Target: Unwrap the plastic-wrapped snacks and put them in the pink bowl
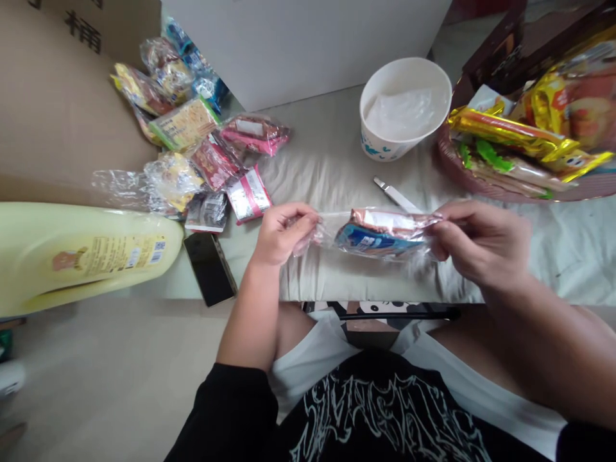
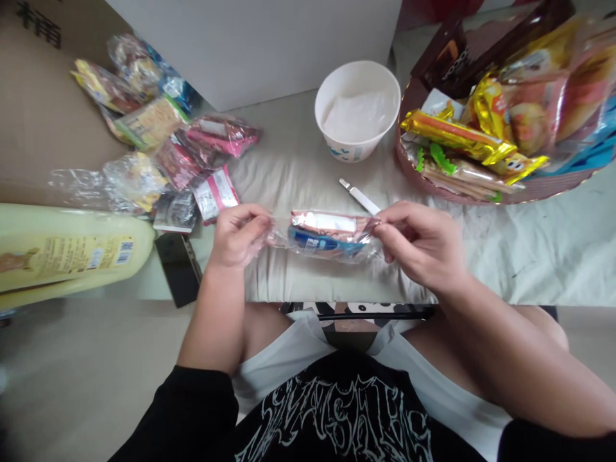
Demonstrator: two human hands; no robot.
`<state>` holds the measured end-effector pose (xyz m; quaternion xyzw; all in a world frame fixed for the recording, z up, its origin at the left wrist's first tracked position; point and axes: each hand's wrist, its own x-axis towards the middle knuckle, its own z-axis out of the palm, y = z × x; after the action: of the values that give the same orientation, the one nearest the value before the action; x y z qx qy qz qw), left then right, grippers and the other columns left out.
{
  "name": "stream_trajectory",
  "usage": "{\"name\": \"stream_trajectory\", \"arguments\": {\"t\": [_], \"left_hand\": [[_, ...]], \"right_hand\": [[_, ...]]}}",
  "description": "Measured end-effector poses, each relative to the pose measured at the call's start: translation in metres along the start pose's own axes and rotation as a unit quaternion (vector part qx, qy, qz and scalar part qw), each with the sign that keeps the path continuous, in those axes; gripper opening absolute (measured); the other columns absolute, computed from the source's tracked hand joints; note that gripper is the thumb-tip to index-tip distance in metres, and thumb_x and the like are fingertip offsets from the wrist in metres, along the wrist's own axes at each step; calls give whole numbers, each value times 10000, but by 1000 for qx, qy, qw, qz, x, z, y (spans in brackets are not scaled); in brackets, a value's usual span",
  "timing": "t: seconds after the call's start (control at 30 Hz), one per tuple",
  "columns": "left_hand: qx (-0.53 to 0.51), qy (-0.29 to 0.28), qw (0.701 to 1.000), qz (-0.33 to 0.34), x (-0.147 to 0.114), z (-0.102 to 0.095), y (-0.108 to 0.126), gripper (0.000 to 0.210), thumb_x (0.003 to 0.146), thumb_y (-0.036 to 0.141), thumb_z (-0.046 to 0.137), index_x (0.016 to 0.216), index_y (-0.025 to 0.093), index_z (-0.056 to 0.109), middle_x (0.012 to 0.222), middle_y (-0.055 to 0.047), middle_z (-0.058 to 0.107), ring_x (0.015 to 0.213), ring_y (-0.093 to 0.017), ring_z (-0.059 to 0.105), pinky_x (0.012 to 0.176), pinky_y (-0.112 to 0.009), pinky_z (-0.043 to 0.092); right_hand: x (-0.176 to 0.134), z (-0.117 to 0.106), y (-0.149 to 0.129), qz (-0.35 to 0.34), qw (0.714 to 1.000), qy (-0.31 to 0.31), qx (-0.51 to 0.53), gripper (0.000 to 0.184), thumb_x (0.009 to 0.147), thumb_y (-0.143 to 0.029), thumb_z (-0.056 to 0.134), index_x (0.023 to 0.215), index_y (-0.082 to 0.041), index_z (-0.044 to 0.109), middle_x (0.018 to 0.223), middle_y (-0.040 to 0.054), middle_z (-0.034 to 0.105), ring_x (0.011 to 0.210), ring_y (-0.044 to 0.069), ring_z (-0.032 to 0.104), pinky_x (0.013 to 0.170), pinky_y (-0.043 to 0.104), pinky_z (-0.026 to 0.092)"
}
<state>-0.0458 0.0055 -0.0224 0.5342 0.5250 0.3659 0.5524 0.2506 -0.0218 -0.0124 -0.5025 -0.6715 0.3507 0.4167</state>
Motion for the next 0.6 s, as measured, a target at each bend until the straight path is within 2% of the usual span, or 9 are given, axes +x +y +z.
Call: {"name": "stream_trajectory", "arguments": {"t": [0.1,0.17,0.23,0.3,0.37,0.43,0.47,0.53,0.6], "left_hand": [[-34,-8,997,-63,4,3,1,307,797,504,764,723,217,684,495,17,590,329,-74,373,320,-233,237],[-25,7,997,-78,8,4,-2,246,819,439,739,734,215,684,499,23,576,338,-68,358,327,-232,225],[-1,44,997,-66,12,3,-6,225,852,435,698,776,224,697,505,39,530,352,-74,356,338,-242,250],[56,85,994,-25,15,1,-12,250,891,475,653,842,236,708,542,41,512,406,-91,414,383,-251,329],[145,129,980,44,15,-1,-17,328,923,550,605,943,241,712,689,6,607,527,-111,518,502,-267,448],[237,155,949,136,13,-4,-19,456,915,646,579,1085,241,701,958,-57,687,731,-153,620,675,-312,538],[274,149,932,183,12,-4,-19,527,892,689,588,1154,243,686,1090,-85,684,857,-189,650,768,-348,561],[329,98,904,256,9,-3,-17,632,829,729,646,1236,247,662,1254,-118,643,1084,-263,644,931,-427,562],[372,38,882,287,7,0,-16,569,827,646,709,1227,242,675,1292,-122,637,1201,-297,614,1029,-473,530]], "right_hand": [[-1,6,3,144,989,4,45,176,922,-405,700,945,-231,717,468,-83,523,331,99,460,338,221,324],[0,9,10,163,986,-1,38,254,905,-396,713,1098,-231,699,468,-101,498,324,103,460,332,219,326],[0,10,15,147,989,14,32,375,898,-353,720,1248,-242,643,474,-121,468,315,95,428,325,214,306],[0,8,17,122,991,33,35,418,877,-320,744,1273,-255,625,578,-94,548,349,80,435,330,212,312],[-1,6,16,87,995,36,32,415,844,-311,777,1235,-261,648,884,4,690,457,77,519,370,227,382],[-3,4,13,34,999,15,12,416,833,-317,787,1226,-264,661,1216,87,666,554,78,569,425,251,451],[-4,3,12,9,1000,-6,0,416,839,-319,783,1233,-265,662,1297,104,635,574,77,575,447,261,473],[-6,3,10,-33,997,-53,-34,387,858,-310,769,1229,-260,671,1282,99,640,548,62,545,466,267,491],[-8,3,7,-72,990,-85,-84,308,871,-277,760,1170,-246,693,1199,76,663,520,47,512,482,262,499]]}}
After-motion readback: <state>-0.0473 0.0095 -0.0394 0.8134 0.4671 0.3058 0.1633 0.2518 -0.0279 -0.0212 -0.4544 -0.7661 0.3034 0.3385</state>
